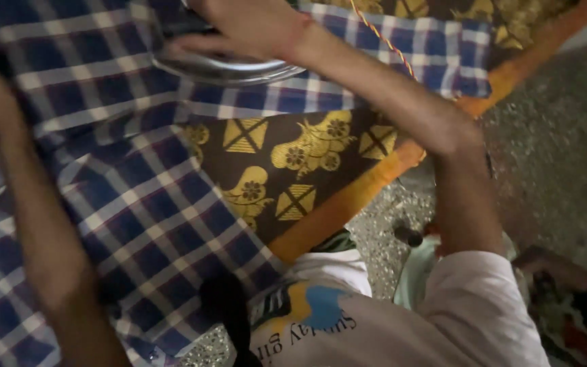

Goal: The person irons a blue and white checkered shirt laid out on a patterned ironing board. They use a silver electric iron to smooth the fabric, moving it back and forth across the shirt's body and sleeves while holding the garment in place with their left hand.

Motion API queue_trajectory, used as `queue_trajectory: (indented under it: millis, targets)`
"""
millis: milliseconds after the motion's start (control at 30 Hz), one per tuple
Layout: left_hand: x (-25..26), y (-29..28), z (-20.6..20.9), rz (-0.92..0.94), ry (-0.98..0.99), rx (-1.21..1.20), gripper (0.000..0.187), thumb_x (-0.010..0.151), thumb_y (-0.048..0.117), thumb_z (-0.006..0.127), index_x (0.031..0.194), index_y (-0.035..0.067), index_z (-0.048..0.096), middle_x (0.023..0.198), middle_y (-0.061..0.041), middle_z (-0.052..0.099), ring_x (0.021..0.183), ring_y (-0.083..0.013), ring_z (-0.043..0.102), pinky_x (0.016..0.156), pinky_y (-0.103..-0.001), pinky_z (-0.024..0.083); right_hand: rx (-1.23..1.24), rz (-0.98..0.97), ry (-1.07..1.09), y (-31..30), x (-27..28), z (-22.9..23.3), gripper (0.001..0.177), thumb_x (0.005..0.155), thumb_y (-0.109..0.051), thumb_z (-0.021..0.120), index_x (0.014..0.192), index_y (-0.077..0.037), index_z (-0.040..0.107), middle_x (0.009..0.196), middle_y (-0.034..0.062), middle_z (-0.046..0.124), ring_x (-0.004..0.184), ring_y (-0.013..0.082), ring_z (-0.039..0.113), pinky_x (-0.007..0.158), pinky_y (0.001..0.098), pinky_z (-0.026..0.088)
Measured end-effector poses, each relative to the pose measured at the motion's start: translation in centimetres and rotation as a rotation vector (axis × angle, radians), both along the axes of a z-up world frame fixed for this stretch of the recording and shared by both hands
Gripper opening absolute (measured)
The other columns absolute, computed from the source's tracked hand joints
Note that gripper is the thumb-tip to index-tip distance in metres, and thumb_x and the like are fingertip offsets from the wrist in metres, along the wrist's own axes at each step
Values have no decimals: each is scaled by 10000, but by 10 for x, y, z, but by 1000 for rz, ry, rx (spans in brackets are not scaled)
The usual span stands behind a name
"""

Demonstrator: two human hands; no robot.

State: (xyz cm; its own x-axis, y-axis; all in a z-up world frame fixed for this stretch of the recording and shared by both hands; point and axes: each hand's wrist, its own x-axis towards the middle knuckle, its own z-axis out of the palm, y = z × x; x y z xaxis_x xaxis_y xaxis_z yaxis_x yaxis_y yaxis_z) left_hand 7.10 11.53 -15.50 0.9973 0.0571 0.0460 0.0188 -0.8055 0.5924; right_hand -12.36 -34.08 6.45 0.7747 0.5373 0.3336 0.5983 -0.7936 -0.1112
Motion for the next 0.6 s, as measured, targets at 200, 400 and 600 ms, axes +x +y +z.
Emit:
queue_trajectory:
  millis: [200,400,600]
  targets:
    - [-14,-10,-14,-573,-462,-285,566,1242,283,226,1389,-119,596,1288,-234,702,1166,-316,711,1028,-402,590,-394,-94,385,-91,-111,45,899,994,-778,381,1211,22,728,572,72,585,360,206,521,423,338,488]
    - [-39,-39,23,-295,-558,-4,433,1206,322,497,1218,-23,760,971,-153,790,835,-282,771,707,-370,624,-402,-173,102,-127,-145,48,874,1053,-781,405,1170,11,754,727,97,683,594,181,634,540,328,511]
    - [-47,-48,44,-464,-668,-36,294,1219,179,429,1324,-10,629,1255,-138,744,1147,-260,762,1014,-344,630,-473,-127,117,-112,-132,40,884,1044,-790,417,1192,6,771,540,11,615,404,131,525,543,306,509]
